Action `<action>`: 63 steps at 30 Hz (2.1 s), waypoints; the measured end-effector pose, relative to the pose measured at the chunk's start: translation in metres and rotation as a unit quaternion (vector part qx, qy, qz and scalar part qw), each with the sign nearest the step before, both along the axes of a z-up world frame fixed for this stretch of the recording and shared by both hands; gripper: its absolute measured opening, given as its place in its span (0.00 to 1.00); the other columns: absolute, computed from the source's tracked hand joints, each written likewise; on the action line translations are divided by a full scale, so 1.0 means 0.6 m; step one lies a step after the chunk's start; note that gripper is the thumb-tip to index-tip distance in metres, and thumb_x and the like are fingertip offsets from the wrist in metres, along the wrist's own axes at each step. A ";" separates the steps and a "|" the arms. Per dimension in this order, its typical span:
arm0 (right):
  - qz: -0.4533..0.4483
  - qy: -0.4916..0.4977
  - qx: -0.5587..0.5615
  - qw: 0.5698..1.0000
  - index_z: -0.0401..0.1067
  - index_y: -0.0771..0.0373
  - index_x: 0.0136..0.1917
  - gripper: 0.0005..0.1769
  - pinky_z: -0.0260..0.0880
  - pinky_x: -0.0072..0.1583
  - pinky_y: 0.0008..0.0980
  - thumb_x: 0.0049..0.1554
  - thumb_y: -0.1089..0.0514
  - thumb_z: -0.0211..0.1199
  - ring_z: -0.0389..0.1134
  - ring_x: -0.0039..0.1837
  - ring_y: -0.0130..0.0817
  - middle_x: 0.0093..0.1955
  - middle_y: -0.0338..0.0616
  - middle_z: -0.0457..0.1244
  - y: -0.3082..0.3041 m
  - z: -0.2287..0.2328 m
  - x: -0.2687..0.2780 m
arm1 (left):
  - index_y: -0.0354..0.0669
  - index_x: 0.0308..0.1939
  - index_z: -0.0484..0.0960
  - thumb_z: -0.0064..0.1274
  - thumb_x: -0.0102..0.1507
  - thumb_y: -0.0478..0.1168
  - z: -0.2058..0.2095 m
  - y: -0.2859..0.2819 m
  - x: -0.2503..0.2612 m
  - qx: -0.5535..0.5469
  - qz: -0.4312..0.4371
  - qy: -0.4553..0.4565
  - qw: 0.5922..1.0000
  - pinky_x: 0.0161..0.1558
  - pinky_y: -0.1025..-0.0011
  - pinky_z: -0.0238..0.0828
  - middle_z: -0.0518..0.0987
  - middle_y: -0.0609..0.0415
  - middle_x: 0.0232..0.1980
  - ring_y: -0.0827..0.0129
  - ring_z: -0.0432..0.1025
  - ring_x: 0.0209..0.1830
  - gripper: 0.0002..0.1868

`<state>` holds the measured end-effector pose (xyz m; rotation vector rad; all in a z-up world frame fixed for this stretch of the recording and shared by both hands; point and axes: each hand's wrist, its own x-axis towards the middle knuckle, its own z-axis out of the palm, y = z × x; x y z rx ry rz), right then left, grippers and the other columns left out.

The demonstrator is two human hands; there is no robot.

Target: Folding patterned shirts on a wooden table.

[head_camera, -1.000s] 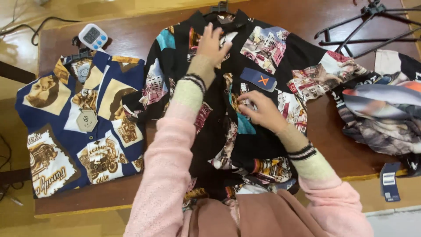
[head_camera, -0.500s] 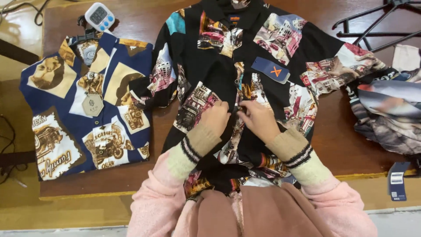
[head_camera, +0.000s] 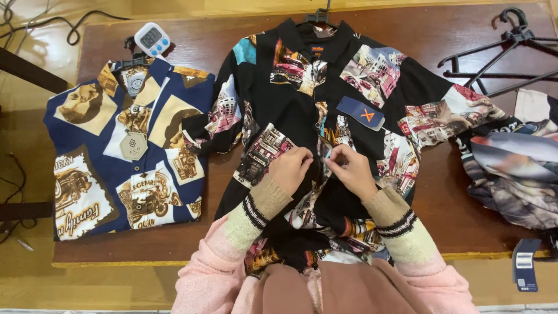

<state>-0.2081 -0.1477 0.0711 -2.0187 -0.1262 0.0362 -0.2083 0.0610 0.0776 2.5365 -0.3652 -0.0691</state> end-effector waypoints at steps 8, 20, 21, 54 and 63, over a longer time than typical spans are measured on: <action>-0.012 0.062 0.156 0.986 0.75 0.61 0.50 0.12 0.77 0.46 0.25 0.53 0.66 0.73 0.74 0.45 0.27 0.42 0.44 0.71 0.006 -0.026 -0.009 | 0.50 0.41 0.87 0.62 0.61 0.37 -0.064 -0.018 0.002 -0.320 0.004 0.004 0.947 0.35 0.69 0.81 0.83 0.51 0.35 0.58 0.82 0.37 0.06; -0.006 0.013 0.097 0.995 0.77 0.57 0.55 0.13 0.77 0.45 0.29 0.59 0.67 0.61 0.74 0.46 0.29 0.43 0.47 0.73 0.009 -0.012 -0.014 | 0.43 0.43 0.87 0.64 0.58 0.32 -0.071 -0.014 0.004 -0.393 0.027 0.114 0.912 0.36 0.75 0.81 0.84 0.50 0.37 0.66 0.82 0.37 0.09; -0.005 0.013 0.097 0.995 0.77 0.57 0.55 0.13 0.77 0.45 0.29 0.59 0.67 0.61 0.74 0.46 0.29 0.43 0.47 0.73 0.011 -0.012 -0.014 | 0.43 0.43 0.87 0.64 0.58 0.32 -0.074 -0.014 0.005 -0.393 0.027 0.113 0.912 0.36 0.75 0.81 0.84 0.50 0.37 0.66 0.82 0.37 0.09; -0.001 0.036 0.165 0.986 0.73 0.63 0.53 0.18 0.78 0.45 0.28 0.50 0.67 0.74 0.73 0.43 0.30 0.41 0.46 0.70 0.017 -0.024 -0.009 | 0.40 0.43 0.88 0.64 0.61 0.35 -0.079 -0.013 0.007 -0.448 0.064 0.149 0.879 0.36 0.79 0.82 0.86 0.50 0.36 0.74 0.81 0.34 0.08; -0.006 0.049 0.213 0.976 0.66 0.63 0.44 0.15 0.77 0.42 0.26 0.50 0.71 0.71 0.70 0.39 0.29 0.39 0.49 0.69 -0.001 -0.087 0.003 | 0.37 0.43 0.87 0.64 0.59 0.33 -0.091 -0.012 0.011 -0.474 0.052 0.174 0.862 0.36 0.80 0.82 0.85 0.47 0.36 0.73 0.81 0.34 0.09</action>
